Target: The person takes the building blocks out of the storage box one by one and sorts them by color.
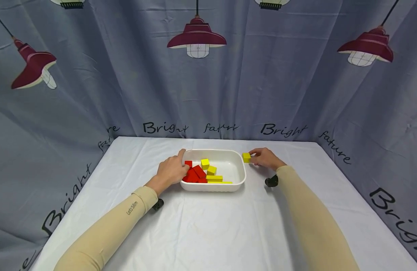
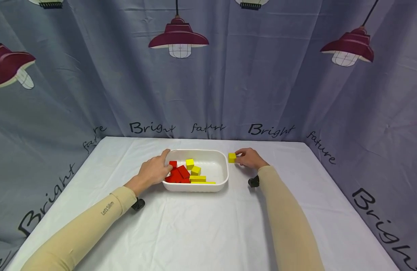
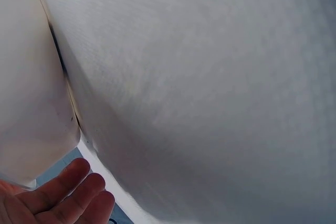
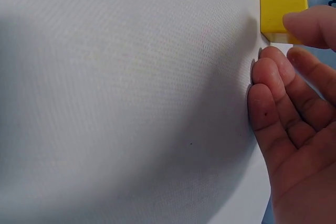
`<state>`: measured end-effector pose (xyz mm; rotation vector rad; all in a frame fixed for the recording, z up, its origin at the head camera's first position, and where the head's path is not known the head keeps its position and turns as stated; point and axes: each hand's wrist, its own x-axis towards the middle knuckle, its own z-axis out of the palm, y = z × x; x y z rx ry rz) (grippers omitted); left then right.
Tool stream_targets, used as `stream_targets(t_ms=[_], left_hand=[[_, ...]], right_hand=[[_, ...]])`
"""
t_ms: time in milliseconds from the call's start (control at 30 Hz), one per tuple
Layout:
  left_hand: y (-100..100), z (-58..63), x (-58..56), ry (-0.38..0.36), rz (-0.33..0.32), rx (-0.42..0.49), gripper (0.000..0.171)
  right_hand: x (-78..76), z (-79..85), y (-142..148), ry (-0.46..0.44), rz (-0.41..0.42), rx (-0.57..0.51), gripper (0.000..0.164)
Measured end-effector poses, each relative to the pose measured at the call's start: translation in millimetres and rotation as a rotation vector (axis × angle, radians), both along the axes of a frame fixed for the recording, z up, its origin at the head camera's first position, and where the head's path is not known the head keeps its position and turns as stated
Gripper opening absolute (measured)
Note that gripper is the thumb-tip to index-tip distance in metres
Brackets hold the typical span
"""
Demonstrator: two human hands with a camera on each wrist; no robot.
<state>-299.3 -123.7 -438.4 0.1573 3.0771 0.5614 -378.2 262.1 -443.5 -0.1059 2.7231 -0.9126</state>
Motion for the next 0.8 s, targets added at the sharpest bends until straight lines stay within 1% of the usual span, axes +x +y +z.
stream_targets(t_ms=[233, 433, 567, 800], left_hand=[[1, 1.2, -0.2, 0.009, -0.009, -0.004, 0.067], [2, 1.9, -1.0, 0.005, -0.009, -0.013, 0.067], [2, 1.1, -0.6, -0.001, -0.004, -0.013, 0.067], [0, 1.4, 0.2, -0.001, 0.003, -0.014, 0.067]], right_hand=[[4.4, 4.1, 4, 0.010, 0.025, -0.020, 0.053], [6.3, 9.3, 5, 0.001, 0.016, -0.036, 0.050], [9.2, 16.7, 2, 0.013, 0.025, -0.044, 0.050], [11.0, 31.6, -5, 0.051, 0.045, -0.027, 0.048]])
